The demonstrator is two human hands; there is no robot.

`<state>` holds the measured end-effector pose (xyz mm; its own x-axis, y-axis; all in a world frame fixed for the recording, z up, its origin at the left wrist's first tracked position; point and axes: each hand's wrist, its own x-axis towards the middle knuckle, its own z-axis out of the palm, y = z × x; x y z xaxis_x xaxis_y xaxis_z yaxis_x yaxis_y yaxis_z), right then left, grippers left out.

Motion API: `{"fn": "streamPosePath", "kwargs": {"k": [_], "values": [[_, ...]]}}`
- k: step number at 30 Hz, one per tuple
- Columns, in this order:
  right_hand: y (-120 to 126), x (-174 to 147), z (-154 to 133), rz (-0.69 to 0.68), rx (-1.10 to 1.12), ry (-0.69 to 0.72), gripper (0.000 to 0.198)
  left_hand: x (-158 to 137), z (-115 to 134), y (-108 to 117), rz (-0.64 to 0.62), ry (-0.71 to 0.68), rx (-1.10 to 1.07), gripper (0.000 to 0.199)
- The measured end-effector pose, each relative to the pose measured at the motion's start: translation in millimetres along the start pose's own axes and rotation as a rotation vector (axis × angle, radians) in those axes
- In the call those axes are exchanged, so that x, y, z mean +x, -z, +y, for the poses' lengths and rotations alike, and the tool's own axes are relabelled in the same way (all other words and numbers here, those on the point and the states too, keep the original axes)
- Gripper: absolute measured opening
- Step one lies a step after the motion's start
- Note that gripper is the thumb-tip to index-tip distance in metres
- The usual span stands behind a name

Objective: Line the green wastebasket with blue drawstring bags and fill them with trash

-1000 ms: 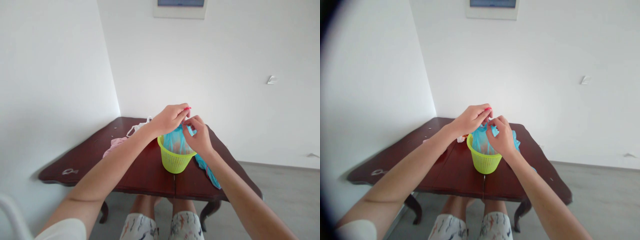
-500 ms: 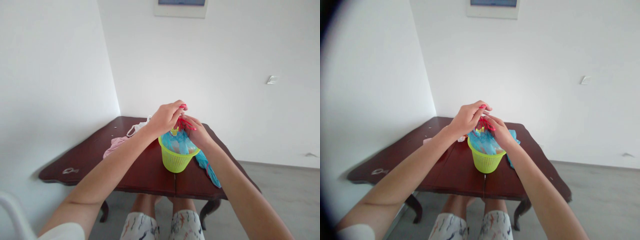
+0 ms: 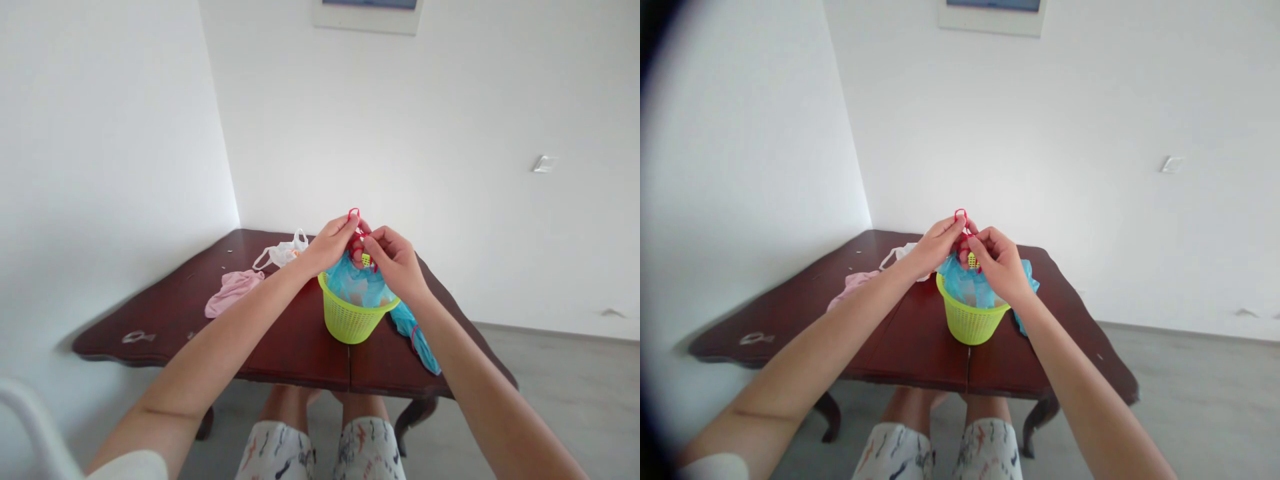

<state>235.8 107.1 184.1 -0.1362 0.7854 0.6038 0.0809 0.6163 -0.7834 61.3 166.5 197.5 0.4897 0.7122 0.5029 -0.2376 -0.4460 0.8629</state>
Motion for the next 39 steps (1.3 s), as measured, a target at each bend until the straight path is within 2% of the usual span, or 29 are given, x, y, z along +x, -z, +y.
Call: {"fn": "streamPosePath", "kwargs": {"k": [4, 9, 12, 15, 22, 25, 28, 31, 35, 39], "values": [[-0.3, -3.8, 7.9, 0.122, -0.193, 0.06, 0.055, -3.9, 5.6, 0.8, 0.043, 0.096, -0.195, 0.046], [8.2, -11.7, 26.2, 0.166, -0.364, 0.134, 0.053, -7.7, 11.9, 5.8, 0.059, 0.141, -0.352, 0.035], [12.8, -14.8, 34.8, 0.188, -0.441, 0.186, 0.053, -8.9, 13.1, 7.6, 0.032, 0.222, -0.436, 0.039], [15.9, -15.0, 38.5, 0.175, -0.514, 0.171, 0.057, -10.2, 12.4, 8.9, -0.028, 0.252, -0.416, 0.051], [22.0, -8.6, 34.1, 0.135, -0.672, 0.002, 0.049, -16.2, 9.6, 6.5, -0.148, 0.057, -0.123, 0.072], [23.2, -3.5, 36.5, 0.035, -0.553, -0.115, 0.048, -20.4, 11.3, 0.4, -0.203, 0.036, -0.045, 0.076], [23.9, -1.4, 39.2, -0.03, -0.245, -0.196, 0.044, -23.4, 11.5, -4.9, -0.213, 0.023, -0.022, 0.077], [26.4, -4.6, 35.9, -0.044, -0.022, -0.233, 0.039, -23.4, 9.4, -6.6, -0.201, 0.019, -0.019, 0.078], [31.7, -11.6, 24.0, -0.156, 0.19, -0.273, 0.05, -20.7, 4.5, -5.7, -0.163, 0.03, -0.013, 0.078], [34.0, -15.6, 14.6, -0.185, 0.265, -0.271, 0.051, -19.0, -0.9, -5.9, -0.155, 0.008, -0.012, 0.08]]}}
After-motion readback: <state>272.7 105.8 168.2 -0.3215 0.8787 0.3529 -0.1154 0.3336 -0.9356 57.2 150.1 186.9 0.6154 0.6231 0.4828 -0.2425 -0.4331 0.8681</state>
